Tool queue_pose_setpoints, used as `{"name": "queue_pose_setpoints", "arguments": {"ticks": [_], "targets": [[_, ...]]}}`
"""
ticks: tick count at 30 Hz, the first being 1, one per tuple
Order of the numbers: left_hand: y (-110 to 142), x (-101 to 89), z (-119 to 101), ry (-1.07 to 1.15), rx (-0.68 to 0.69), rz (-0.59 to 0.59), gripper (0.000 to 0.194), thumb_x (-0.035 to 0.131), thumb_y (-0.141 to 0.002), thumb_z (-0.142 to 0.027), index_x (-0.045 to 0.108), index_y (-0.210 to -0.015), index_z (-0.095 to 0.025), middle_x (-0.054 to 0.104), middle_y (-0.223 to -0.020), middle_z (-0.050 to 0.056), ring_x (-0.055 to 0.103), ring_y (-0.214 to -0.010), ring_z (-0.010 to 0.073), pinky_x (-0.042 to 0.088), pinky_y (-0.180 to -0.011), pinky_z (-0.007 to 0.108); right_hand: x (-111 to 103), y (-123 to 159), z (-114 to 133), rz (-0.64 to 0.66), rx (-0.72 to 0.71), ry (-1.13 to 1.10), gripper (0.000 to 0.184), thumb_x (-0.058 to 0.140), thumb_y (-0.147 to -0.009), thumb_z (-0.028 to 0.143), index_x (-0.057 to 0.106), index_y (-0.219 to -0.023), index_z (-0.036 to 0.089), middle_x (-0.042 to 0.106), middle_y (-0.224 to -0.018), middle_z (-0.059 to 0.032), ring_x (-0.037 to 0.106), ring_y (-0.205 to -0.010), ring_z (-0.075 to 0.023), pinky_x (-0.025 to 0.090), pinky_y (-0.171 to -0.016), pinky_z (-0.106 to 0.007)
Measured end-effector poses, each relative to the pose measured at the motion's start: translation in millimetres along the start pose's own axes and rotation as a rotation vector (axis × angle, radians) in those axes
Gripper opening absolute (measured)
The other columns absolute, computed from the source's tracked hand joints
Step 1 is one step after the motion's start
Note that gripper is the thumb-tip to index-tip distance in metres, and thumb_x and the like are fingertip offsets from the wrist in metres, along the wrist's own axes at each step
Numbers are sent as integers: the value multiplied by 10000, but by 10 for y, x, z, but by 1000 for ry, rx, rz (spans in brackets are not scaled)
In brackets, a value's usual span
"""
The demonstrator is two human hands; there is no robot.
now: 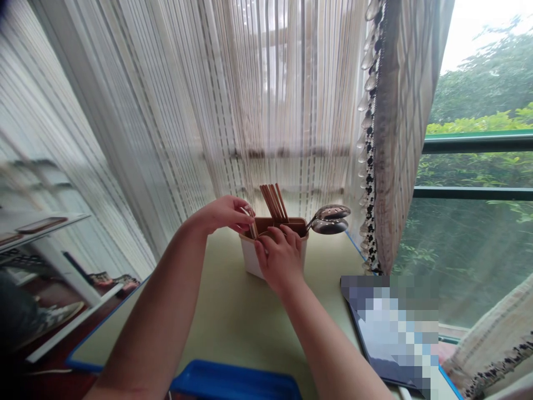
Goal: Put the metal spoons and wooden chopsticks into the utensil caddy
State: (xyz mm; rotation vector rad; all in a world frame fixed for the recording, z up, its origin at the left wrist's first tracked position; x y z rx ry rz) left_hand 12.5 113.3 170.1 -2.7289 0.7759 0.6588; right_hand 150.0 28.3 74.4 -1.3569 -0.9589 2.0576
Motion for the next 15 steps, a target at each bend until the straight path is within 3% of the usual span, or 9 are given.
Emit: {"name": "queue_pose_setpoints", "arguments": {"ticks": [11,15], "targets": [[136,-162,-42,-144,-95,11,416,759,-571,-262,652,-950,-129,688,-800,71,655,-695,169,539,-615,258,-14,-19,-2,-5,-4,12,264,462,-876,365,695,-935,256,604,-1172,-33,370,-1208,-277,279,-1016,-449],[323,-232,42,-297,-91,-132,310,710,-618,-281,681,-898,-153,694,-833,76,649,-718,190,512,-549,249,-36,-33,-10,-36,-17,-5,256,476,-870,350,693,-950,238,612,-1156,-45,391,-1195,-273,302,-1015,-449]]}}
Point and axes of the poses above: each hand's wrist, its own y-axis away from the middle knuckle, its own x-axis out of the palm, z = x × y, the point moved 2 cm from there along -y, towards the middle knuckle
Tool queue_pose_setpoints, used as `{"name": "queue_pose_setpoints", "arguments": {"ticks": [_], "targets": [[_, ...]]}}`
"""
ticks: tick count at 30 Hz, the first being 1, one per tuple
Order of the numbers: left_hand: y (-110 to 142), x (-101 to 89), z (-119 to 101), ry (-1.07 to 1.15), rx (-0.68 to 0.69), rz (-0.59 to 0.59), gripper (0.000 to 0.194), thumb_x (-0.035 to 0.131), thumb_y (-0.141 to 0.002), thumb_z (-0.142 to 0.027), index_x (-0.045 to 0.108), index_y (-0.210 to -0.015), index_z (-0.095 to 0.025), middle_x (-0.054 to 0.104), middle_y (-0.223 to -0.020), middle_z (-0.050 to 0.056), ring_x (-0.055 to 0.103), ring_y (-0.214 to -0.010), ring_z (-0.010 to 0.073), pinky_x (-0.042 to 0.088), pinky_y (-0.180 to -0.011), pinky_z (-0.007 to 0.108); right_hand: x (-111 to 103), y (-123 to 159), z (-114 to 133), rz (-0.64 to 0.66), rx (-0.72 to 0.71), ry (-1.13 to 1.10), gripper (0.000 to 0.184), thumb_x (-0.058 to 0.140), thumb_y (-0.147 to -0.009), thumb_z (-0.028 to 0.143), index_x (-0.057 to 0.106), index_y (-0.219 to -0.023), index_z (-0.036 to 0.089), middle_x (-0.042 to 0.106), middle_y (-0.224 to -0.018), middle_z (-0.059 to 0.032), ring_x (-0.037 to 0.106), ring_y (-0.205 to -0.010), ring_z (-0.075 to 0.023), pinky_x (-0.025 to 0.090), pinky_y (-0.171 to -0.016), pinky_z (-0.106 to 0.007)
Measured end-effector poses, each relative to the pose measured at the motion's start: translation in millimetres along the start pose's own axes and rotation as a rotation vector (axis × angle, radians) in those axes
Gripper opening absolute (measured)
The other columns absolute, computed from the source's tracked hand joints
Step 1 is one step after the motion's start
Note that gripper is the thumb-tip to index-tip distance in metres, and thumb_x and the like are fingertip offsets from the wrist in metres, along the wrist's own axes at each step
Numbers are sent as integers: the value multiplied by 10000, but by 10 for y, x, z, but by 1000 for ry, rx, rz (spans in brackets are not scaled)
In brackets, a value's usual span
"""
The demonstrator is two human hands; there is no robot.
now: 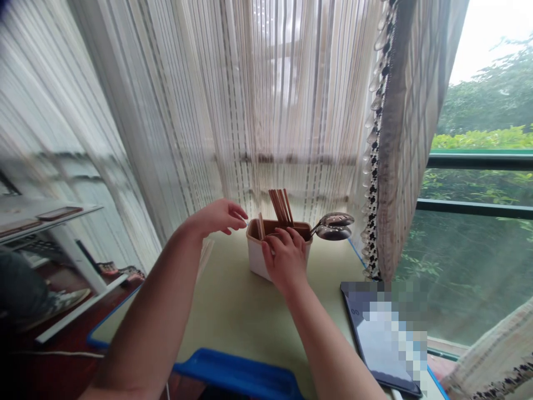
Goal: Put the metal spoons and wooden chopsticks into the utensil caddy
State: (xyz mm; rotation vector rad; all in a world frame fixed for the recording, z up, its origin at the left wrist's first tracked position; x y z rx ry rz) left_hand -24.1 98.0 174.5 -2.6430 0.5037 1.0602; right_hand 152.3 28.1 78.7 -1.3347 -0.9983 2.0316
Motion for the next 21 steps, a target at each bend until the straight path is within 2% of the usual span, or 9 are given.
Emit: {"name": "queue_pose_setpoints", "arguments": {"ticks": [4,6,8,11,14,17,21], "targets": [[178,152,422,-28,19,-283,255,640,-702,-336,691,-884,-165,699,-845,70,637,-672,165,498,-550,245,-60,6,11,-92,-46,-60,231,497,-860,305,695,-939,214,638,-1097,-56,431,-1156,-261,344,-1001,-430],[277,260,720,33,53,-342,279,627,-721,-332,682,-947,-179,699,-929,60,639,-685,152,507,-572,244,-96,27,71,-151,-106,-122,211,515,-848,267,691,-950,213,644,-1080,-54,442,-1144,-250,362,-997,-413],[406,318,1030,76,49,-437,301,597,-755,-341,671,-993,-172,698,-954,65,644,-702,149,522,-616,260,-96,70,185,-145,-206,-192,216,533,-833,236,680,-989,224,643,-1089,-48,446,-1144,-243,375,-992,-405],[647,307,1419,79,44,-631,262,574,-782,-312,680,-969,-161,703,-949,67,654,-797,158,523,-758,291,12,197,419,6,-364,-282,247,531,-827,213,663,-1033,238,639,-1106,-43,460,-1131,-234,393,-977,-399],[841,264,1688,57,-31,-774,236,552,-803,-296,690,-939,-162,703,-965,66,641,-919,178,499,-840,313,239,377,615,221,-436,-322,261,498,-841,219,658,-1047,233,641,-1100,-54,481,-1100,-238,412,-951,-405],[909,254,1837,10,-119,-818,245,542,-815,-297,687,-963,-164,703,-973,67,642,-923,186,496,-846,326,510,545,688,446,-456,-359,277,467,-857,236,654,-1061,226,640,-1092,-65,501,-1072,-238,431,-923,-395],[859,328,1872,-52,-56,-747,249,536,-822,-267,675,-1000,-162,698,-987,72,644,-904,177,505,-835,321,776,647,615,609,-349,-414,302,458,-861,268,638,-1094,201,622,-1113,-92,534,-1034,-229,440,-907,-372]]}}
Point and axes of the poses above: each hand's wrist, its own y-axis away from the middle knuckle, its own x-axis out of the palm, z = x × y, the point moved 2 cm from there along -y, towards the middle knuckle
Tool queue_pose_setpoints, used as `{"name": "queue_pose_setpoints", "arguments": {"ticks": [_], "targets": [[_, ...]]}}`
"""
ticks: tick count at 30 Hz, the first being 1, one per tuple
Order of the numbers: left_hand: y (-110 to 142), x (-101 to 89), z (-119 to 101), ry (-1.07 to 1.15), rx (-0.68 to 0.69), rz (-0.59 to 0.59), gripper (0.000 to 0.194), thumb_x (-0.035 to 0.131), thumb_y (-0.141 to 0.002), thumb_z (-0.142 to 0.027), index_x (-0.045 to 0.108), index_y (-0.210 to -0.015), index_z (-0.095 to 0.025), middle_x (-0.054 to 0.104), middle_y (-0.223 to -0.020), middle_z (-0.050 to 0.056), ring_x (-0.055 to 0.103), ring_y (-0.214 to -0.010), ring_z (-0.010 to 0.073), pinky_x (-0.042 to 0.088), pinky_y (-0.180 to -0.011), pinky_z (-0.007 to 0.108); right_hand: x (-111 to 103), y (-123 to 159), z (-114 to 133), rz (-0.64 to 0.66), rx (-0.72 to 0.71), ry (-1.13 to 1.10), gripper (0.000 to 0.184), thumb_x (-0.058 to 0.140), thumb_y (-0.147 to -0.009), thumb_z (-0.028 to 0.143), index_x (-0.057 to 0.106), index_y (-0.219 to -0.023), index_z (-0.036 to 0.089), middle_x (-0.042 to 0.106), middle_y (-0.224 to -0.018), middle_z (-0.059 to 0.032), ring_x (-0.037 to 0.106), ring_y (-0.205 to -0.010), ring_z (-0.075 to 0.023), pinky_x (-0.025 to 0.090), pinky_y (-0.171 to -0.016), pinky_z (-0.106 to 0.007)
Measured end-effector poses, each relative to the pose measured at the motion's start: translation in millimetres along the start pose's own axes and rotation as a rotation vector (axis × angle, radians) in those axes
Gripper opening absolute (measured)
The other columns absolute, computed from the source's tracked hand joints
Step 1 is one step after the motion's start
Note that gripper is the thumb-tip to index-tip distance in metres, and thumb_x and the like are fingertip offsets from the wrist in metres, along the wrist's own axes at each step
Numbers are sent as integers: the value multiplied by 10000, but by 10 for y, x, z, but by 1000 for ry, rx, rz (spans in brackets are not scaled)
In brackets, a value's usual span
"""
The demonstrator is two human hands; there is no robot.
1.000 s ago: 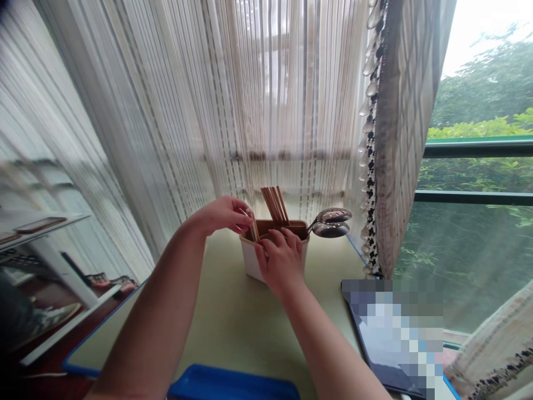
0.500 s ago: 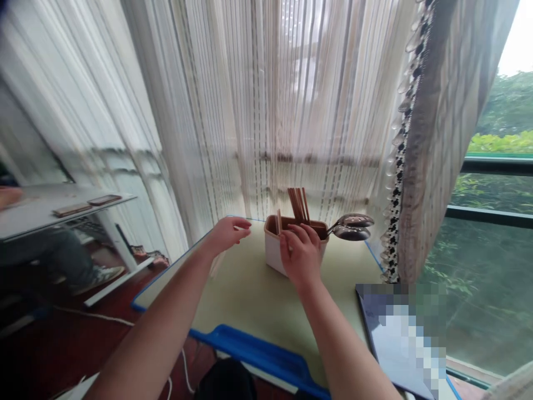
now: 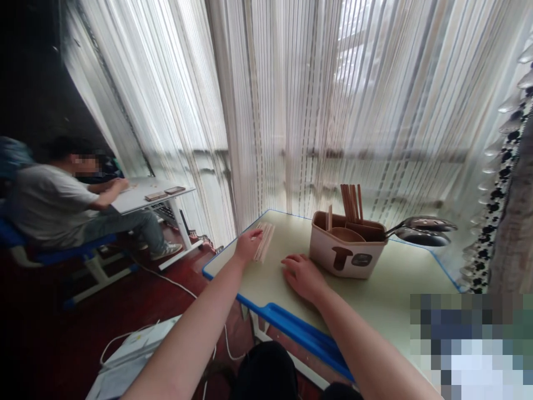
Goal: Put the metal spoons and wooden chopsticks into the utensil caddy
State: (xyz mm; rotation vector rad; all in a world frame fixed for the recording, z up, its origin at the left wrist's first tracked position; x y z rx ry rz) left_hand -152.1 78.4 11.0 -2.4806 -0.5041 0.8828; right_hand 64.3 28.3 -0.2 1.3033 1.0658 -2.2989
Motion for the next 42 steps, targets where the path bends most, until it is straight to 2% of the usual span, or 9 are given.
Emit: {"name": "queue_pose_setpoints", "arguments": {"ticks": [6,10,13,17,20,23,30,37,42], "targets": [[70,147,-85,-84,159,83,233,605,-760,-213,688,-975,-177,695,-994,67,628,-931,199,481,-897,346,68,-29,-132,23,95,-40,322,467,-853,301,631,-1100,175,619,-1108,-114,547,-1024,-230,416,-921,-353],[74,161,-100,3,86,30,260,527,-822,-231,656,-1039,-166,698,-973,63,646,-806,153,519,-795,292,73,-33,-146,13,150,-50,306,468,-847,283,644,-1066,162,630,-1084,-112,558,-1007,-222,412,-919,-345],[73,148,-102,24,62,48,277,509,-835,-245,637,-1069,-173,700,-954,55,646,-771,144,519,-780,283,65,-25,-107,-5,140,-18,291,467,-843,264,655,-1040,162,639,-1067,-105,565,-987,-211,414,-910,-341],[106,126,-139,-116,88,57,277,472,-853,-270,643,-1053,-183,683,-1015,64,618,-931,180,467,-898,323,68,-59,-80,-7,125,32,292,455,-842,238,661,-1040,181,638,-1080,-83,561,-997,-205,403,-917,-340],[139,143,-170,-267,86,108,295,506,-823,-291,654,-1040,-157,667,-1034,105,572,-1031,231,429,-941,357,115,-145,-159,-7,235,-15,249,512,-789,210,691,-960,191,653,-1059,-63,574,-990,-201,404,-920,-330],[159,179,-176,-383,75,199,312,502,-811,-308,676,-1008,-140,666,-1014,143,573,-1012,269,432,-913,381,177,-229,-237,-41,323,-41,224,509,-770,187,705,-879,182,680,-989,-63,601,-947,-193,415,-907,-321],[184,175,-181,-441,64,273,356,471,-810,-324,662,-1072,-177,675,-1010,135,607,-948,276,451,-841,392,192,-189,-202,-153,406,-13,400,453,-845,293,566,-1166,82,657,-1037,-159,595,-978,-232,418,-886,-353],[224,243,-204,-435,186,323,308,530,-761,-249,688,-1018,-185,685,-1004,117,595,-986,266,410,-912,376,172,-96,-163,-135,382,-16,392,485,-828,287,549,-1169,104,663,-1015,-131,588,-976,-229,419,-874,-335],[237,296,-174,-379,209,344,322,494,-773,-189,666,-1044,-179,687,-987,106,610,-927,236,434,-862,344,150,-83,-157,-193,442,-47,444,486,-810,226,484,-1236,104,664,-1001,-125,597,-957,-225,434,-845,-323]]}}
Point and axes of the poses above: each hand's wrist, its own y-axis away from the middle knuckle, its own x-axis out of the palm, z = x × y, the point moved 2 cm from there along -y, towards the middle knuckle
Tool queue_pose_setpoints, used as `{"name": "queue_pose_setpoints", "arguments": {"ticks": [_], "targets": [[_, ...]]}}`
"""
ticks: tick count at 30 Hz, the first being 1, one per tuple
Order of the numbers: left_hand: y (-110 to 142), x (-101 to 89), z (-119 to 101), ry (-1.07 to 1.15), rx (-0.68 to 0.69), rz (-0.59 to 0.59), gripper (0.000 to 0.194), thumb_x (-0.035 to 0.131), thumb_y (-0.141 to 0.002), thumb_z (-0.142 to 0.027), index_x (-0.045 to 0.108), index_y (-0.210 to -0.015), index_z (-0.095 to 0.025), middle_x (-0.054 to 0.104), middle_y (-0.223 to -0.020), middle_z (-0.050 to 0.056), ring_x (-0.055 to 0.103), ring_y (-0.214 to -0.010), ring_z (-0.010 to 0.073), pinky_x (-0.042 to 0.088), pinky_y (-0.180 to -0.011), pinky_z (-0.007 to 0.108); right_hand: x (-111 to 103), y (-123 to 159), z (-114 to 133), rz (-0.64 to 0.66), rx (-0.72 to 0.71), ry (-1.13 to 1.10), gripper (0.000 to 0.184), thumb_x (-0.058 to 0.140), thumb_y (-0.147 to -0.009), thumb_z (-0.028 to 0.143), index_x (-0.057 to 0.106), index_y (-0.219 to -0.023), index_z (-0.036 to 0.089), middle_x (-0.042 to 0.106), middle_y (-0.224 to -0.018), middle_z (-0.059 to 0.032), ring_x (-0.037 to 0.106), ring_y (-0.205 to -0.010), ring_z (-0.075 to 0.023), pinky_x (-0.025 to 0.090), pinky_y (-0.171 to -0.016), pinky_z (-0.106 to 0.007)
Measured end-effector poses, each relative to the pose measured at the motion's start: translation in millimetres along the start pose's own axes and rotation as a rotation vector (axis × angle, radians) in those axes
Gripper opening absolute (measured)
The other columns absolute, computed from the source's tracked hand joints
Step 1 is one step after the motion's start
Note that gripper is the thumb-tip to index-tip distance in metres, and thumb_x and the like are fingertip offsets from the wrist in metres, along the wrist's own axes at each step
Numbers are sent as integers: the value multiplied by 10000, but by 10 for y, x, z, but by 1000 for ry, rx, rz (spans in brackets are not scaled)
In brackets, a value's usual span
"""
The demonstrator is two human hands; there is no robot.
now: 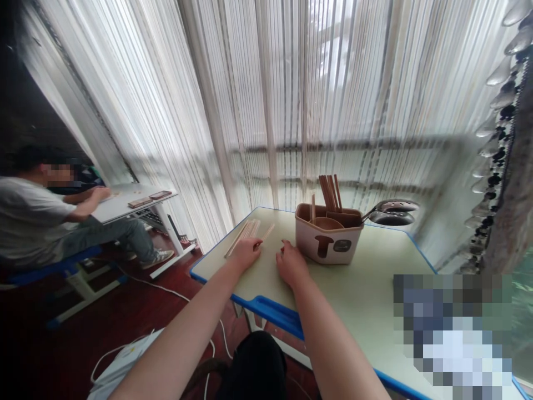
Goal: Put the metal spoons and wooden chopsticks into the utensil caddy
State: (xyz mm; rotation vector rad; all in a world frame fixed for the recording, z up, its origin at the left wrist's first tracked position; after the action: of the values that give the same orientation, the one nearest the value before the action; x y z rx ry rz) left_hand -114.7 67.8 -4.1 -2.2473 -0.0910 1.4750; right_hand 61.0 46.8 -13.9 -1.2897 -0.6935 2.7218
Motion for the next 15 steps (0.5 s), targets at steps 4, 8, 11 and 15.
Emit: {"name": "queue_pose_setpoints", "arguments": {"ticks": [4,8,11,15], "targets": [[2,-26,-4,-27,-24,-29,332,524,-768,-212,647,-1073,-171,659,-1054,113,584,-974,243,420,-890,344,-10,-4,10,-28,14,-27,505,474,-805,213,422,-1292,91,662,-981,-129,606,-928,-239,448,-813,-343],[26,-100,-26,-139,-136,-143,352,542,-782,-373,668,-996,-123,600,-1134,171,508,-1068,319,390,-920,417,-13,-12,27,-22,10,-26,525,481,-794,214,421,-1304,104,666,-968,-118,601,-926,-247,445,-816,-352],[43,-115,-61,-199,-172,-100,313,552,-771,-398,697,-826,-126,609,-1094,180,500,-1044,346,397,-880,444,-6,-13,32,-16,-5,-7,518,475,-796,223,432,-1296,93,667,-963,-122,599,-925,-252,448,-812,-364],[39,-110,-99,-208,-163,-56,239,515,-800,-308,693,-783,-150,650,-958,153,530,-997,297,398,-879,403,14,-6,11,-59,-43,8,484,473,-795,226,468,-1268,122,671,-931,-113,610,-905,-238,454,-790,-358]]}}
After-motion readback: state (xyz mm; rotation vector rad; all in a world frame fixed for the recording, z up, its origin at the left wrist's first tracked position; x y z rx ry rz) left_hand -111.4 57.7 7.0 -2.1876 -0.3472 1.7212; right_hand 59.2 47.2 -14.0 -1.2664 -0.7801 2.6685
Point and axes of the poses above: each hand's wrist, its own y-axis away from the middle knuckle, its own x-axis out of the palm, z = x × y, the point moved 2 cm from there along -y, towards the middle knuckle
